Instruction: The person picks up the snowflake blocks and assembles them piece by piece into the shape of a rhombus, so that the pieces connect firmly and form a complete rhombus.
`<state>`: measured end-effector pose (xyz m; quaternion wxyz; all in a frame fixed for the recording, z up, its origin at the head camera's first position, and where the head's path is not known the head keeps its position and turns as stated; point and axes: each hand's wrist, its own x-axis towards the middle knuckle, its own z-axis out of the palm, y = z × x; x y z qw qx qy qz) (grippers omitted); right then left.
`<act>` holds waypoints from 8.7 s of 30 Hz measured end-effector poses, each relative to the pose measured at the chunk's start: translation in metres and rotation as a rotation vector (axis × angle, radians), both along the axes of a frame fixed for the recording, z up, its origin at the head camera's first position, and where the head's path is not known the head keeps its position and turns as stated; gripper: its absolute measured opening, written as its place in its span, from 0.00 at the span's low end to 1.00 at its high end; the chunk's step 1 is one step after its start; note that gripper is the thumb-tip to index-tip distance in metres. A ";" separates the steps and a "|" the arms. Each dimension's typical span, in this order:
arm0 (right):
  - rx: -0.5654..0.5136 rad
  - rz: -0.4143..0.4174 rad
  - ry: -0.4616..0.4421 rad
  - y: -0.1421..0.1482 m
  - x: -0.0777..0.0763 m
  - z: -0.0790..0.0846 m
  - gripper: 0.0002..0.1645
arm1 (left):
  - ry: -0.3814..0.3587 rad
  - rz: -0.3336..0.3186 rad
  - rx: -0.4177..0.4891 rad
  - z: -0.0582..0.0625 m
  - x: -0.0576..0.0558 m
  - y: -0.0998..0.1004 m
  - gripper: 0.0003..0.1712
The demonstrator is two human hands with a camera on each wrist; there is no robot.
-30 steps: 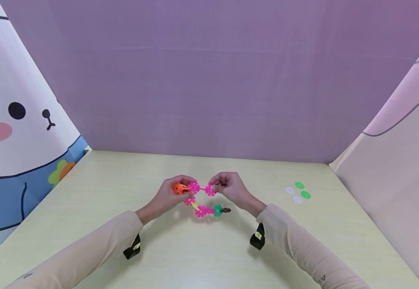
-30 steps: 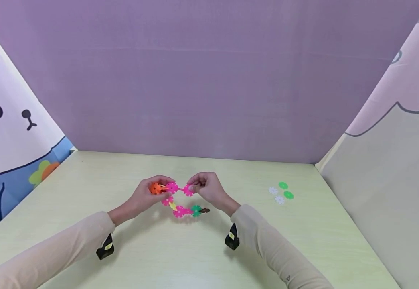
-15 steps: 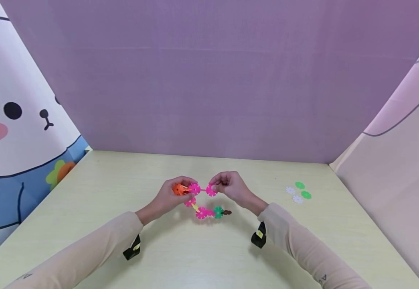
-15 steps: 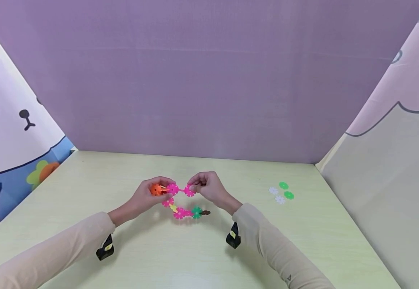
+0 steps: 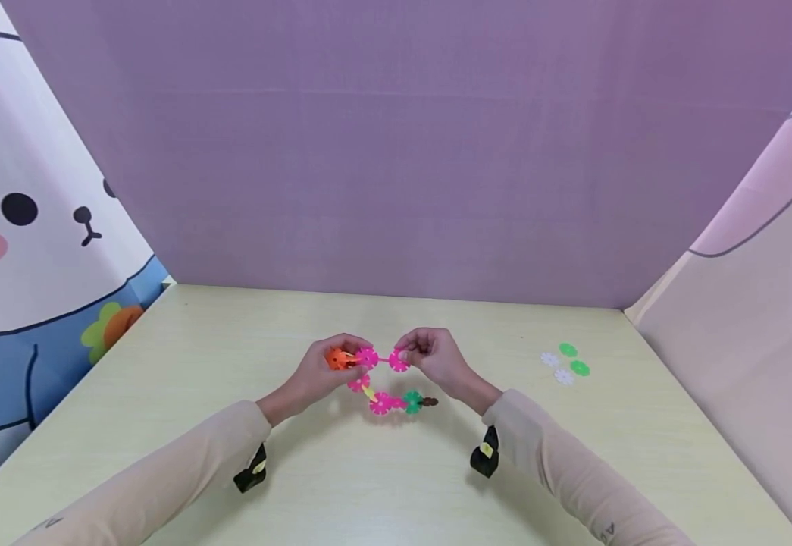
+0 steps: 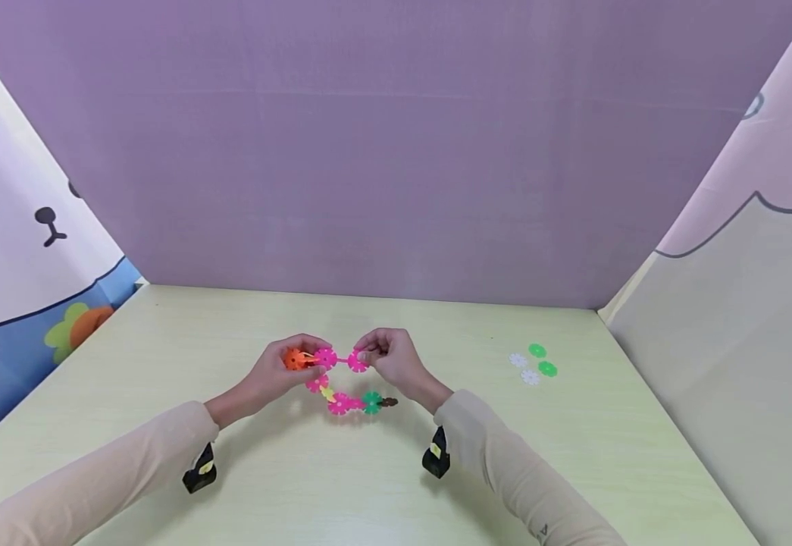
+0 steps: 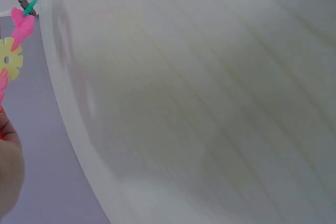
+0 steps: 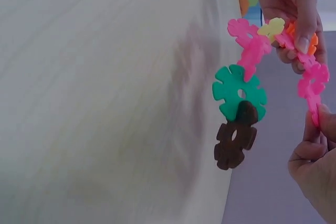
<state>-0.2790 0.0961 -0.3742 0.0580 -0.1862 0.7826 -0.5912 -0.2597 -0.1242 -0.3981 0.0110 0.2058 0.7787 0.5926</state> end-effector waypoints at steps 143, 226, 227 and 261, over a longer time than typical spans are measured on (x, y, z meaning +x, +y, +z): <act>0.423 -0.199 0.360 0.200 -0.022 -0.028 0.10 | -0.112 0.196 -0.016 -0.007 0.001 -0.003 0.20; 0.202 -0.107 0.564 0.025 0.001 -0.030 0.07 | -0.143 0.073 -0.040 -0.012 0.003 0.010 0.24; 0.202 -0.105 0.570 0.025 0.001 -0.030 0.07 | -0.136 0.065 -0.049 -0.012 0.002 0.010 0.25; 0.224 -0.077 0.573 0.021 -0.002 -0.031 0.06 | 0.078 0.068 -0.200 -0.019 -0.004 0.016 0.21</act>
